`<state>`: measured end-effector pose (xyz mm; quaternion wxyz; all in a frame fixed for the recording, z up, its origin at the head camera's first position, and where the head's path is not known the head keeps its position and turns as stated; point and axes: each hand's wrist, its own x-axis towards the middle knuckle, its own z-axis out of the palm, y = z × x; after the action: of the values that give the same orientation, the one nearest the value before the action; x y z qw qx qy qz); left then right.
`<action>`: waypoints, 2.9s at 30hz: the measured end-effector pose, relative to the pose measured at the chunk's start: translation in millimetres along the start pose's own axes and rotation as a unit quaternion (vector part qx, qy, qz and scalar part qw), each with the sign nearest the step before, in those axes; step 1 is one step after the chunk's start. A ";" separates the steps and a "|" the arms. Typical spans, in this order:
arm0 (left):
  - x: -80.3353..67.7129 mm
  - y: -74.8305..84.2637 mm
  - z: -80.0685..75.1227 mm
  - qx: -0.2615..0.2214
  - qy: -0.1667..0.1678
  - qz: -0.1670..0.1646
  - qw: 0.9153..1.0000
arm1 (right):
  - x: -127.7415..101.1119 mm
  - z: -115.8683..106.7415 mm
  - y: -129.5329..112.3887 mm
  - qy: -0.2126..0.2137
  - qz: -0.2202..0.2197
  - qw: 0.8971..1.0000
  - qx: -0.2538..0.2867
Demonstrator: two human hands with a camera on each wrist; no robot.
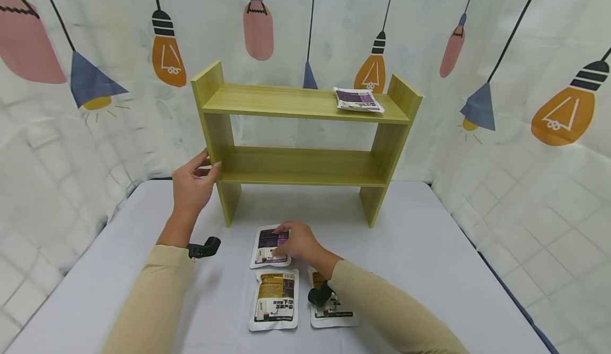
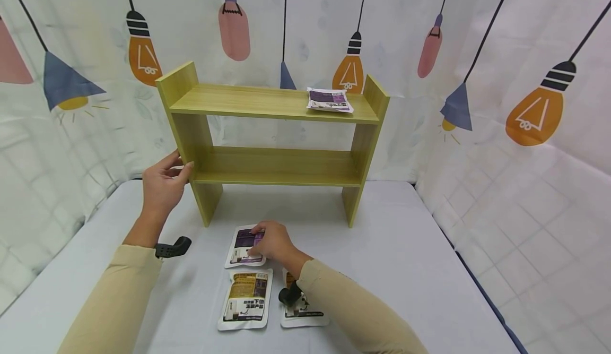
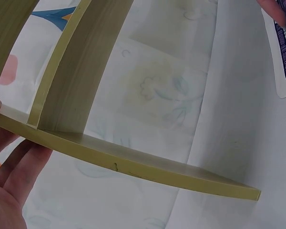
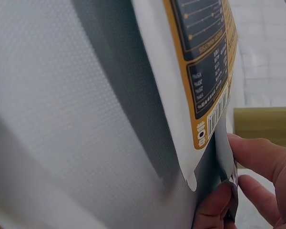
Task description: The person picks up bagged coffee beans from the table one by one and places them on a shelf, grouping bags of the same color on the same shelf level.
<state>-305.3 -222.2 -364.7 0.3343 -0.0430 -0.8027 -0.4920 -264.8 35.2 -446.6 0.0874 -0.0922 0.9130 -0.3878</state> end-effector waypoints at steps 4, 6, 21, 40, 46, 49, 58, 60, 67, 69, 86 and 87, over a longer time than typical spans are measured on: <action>0.4 -0.6 0.2 0.002 -0.001 0.000 1.000 | -1.4 -1.3 -0.5 -0.001 -0.001 1.000 0.008; 0.8 -0.9 0.3 0.004 -0.001 0.000 1.000 | -1.6 -1.8 -0.5 -0.001 -0.002 1.000 0.013; 1.3 -1.8 0.7 0.001 0.002 0.003 1.000 | 2.6 1.3 3.8 0.007 -0.008 1.000 0.018; 1.3 -2.2 1.1 0.001 0.006 0.011 1.000 | 4.1 -1.8 7.4 -0.029 0.012 0.995 0.091; 1.6 -1.6 1.5 0.002 0.002 0.014 1.000 | 4.4 -4.2 7.8 -0.036 0.014 0.992 0.117; 1.6 -1.6 1.4 0.004 0.004 0.014 1.000 | 4.8 -4.9 9.4 -0.041 0.012 0.992 0.121; 1.3 -1.7 0.5 0.002 0.005 0.015 1.000 | 5.7 -5.2 13.1 -0.049 0.011 0.992 0.113; 1.1 -1.7 0.1 0.002 0.005 0.015 1.000 | 5.4 -5.7 13.5 -0.051 0.016 0.992 0.113; 0.5 -0.7 -0.7 0.004 0.004 0.012 1.000 | 2.1 -10.4 12.0 -0.051 0.024 0.989 0.134; 0.6 -0.7 -0.5 0.006 0.004 0.012 1.000 | 0.9 -11.7 11.7 -0.050 0.028 0.988 0.143; 0.1 -2.3 -0.2 0.013 0.003 0.007 1.000 | -8.3 -21.9 9.7 -0.050 0.000 0.974 0.220; 0.2 -2.3 -0.3 0.013 0.003 0.006 1.000 | -8.7 -22.8 9.5 -0.050 -0.001 0.973 0.224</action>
<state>-306.3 -223.7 -366.3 0.3404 -0.0420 -0.8076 -0.4797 -262.6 59.5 -437.2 0.1510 -0.0909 0.7973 -0.5774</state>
